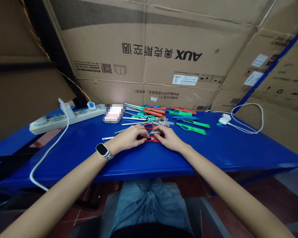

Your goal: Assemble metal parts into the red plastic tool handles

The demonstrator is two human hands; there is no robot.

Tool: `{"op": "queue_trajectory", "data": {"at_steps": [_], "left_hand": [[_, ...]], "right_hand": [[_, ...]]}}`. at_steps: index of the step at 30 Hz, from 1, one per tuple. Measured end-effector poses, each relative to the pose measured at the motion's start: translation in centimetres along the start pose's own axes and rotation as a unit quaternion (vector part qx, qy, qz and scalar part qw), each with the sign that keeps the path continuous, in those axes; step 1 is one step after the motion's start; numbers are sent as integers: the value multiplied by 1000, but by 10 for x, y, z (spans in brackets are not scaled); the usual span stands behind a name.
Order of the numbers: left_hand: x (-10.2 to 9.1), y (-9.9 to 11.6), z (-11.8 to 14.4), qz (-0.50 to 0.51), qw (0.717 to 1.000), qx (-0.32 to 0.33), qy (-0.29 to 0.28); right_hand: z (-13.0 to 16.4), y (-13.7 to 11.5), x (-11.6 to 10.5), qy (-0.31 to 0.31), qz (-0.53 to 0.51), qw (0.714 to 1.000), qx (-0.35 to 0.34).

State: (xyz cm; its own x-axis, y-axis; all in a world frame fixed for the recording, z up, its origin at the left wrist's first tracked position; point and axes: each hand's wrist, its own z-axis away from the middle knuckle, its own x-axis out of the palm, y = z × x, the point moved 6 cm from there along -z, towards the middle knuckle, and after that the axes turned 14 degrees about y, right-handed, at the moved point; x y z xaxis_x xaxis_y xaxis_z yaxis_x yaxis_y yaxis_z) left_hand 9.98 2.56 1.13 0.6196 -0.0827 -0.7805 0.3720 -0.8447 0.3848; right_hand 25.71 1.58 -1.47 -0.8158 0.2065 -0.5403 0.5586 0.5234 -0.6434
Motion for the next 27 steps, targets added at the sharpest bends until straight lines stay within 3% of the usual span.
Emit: {"op": "queue_trajectory", "data": {"at_steps": [10, 17, 22, 27], "left_hand": [[-3, -2, 0, 16, 1000, -3, 17], [-7, -4, 1, 22, 999, -22, 18], [-10, -3, 3, 18, 999, -24, 18], [-10, -6, 6, 12, 999, -28, 11]], "right_hand": [[2, -2, 3, -3, 44, 999, -21], [8, -33, -4, 32, 183, 975, -119], [11, -31, 5, -50, 167, 977, -120], [9, -24, 4, -62, 129, 985, -98]]}}
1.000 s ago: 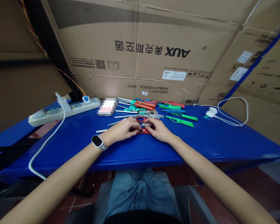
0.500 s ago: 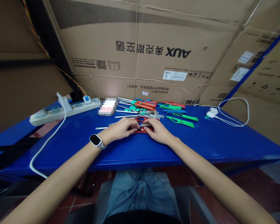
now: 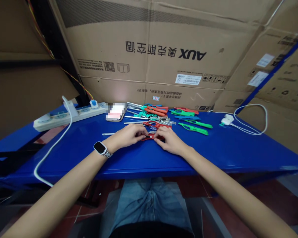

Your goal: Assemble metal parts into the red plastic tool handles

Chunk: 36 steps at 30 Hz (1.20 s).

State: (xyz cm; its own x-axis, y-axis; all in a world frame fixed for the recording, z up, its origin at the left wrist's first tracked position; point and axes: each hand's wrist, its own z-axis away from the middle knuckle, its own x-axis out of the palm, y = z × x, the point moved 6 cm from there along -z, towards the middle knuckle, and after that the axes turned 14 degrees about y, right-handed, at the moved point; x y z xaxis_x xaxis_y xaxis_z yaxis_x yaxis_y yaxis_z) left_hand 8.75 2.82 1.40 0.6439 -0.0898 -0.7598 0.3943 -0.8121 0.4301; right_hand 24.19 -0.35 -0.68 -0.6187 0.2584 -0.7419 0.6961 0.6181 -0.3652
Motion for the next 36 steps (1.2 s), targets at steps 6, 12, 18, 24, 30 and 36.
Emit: {"op": "queue_trajectory", "data": {"at_steps": [6, 12, 18, 24, 30, 36], "left_hand": [[3, -2, 1, -35, 999, -5, -1], [4, -5, 1, -24, 1000, -19, -2], [6, -4, 2, -33, 999, -2, -8], [9, -3, 3, -45, 999, 9, -18], [11, 2, 2, -47, 999, 19, -21], [14, 2, 1, -47, 999, 19, -17]], "right_hand": [[0, -1, 0, 1, -23, 1000, 1], [0, -1, -1, 2, -32, 999, 3], [0, -1, -1, 8, -47, 999, 4], [-1, 3, -1, 18, -88, 996, 28], [-2, 7, 1, 13, -103, 994, 44], [-3, 7, 0, 11, -97, 994, 58]]}}
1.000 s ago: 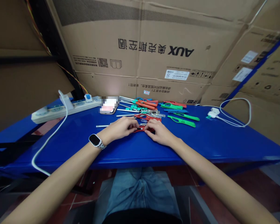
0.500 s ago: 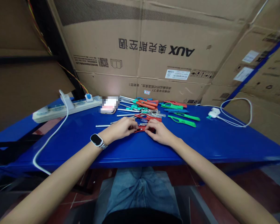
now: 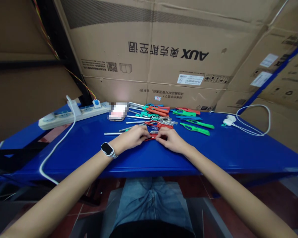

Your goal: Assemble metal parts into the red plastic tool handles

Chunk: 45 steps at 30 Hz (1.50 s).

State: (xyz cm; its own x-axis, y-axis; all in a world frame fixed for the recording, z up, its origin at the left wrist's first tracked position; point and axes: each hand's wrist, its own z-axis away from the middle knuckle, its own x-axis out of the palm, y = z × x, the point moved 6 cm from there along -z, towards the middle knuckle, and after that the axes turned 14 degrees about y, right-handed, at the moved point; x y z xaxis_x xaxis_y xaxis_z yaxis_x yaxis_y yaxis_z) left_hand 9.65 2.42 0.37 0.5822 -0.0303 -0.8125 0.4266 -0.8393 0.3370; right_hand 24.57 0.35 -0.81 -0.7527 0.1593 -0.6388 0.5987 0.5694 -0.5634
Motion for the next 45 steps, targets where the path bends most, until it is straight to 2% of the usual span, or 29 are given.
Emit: {"op": "queue_trajectory", "data": {"at_steps": [9, 14, 20, 24, 27, 31, 36, 45], "left_hand": [[-3, 11, 14, -48, 998, 36, 9], [-4, 13, 16, -72, 996, 56, 23], [-3, 10, 15, -75, 996, 48, 23], [-3, 10, 15, -82, 995, 45, 19], [-3, 10, 16, -86, 995, 40, 22], [-3, 10, 15, -86, 996, 32, 18], [-2, 10, 15, -92, 995, 32, 10], [-2, 10, 16, -83, 996, 40, 13]], "right_hand": [[1, -3, 2, -2, 19, 1000, -16], [-17, -4, -11, 46, 101, 993, -36], [-52, 12, 1, -146, 206, 967, -16], [-61, 7, 3, -204, 237, 949, -29], [-59, -3, -3, -187, 241, 950, -68], [-48, -9, -14, -154, 209, 962, -87], [-33, -9, -14, -143, 209, 961, -115], [-24, -14, -12, -131, 214, 963, -100]]}}
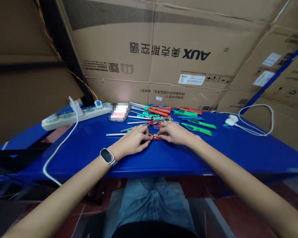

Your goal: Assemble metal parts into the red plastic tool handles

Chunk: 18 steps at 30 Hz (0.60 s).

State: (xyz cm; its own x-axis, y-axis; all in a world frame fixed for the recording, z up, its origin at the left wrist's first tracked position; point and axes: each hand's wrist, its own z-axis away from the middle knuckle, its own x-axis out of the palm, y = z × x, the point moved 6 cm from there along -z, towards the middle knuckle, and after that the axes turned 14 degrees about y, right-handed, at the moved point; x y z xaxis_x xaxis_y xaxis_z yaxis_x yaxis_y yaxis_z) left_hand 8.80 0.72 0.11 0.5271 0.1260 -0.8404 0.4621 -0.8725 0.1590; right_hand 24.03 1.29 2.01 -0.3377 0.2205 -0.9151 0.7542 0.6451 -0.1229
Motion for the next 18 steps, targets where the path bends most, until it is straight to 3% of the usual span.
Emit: {"op": "queue_trajectory", "data": {"at_steps": [5, 10, 14, 18], "left_hand": [[-2, 0, -1, 3, 1000, -7, 3], [-13, -11, -2, -1, 997, -52, 52], [-15, -29, 2, -1, 995, -95, 29], [-13, -33, 2, 10, 997, -79, 15]], "right_hand": [[4, 3, 4, 17, -32, 999, 30], [3, 7, 7, 22, -53, 997, 41], [2, 9, 7, 18, -54, 997, 47], [1, 9, 6, 19, -71, 996, 45]]}}
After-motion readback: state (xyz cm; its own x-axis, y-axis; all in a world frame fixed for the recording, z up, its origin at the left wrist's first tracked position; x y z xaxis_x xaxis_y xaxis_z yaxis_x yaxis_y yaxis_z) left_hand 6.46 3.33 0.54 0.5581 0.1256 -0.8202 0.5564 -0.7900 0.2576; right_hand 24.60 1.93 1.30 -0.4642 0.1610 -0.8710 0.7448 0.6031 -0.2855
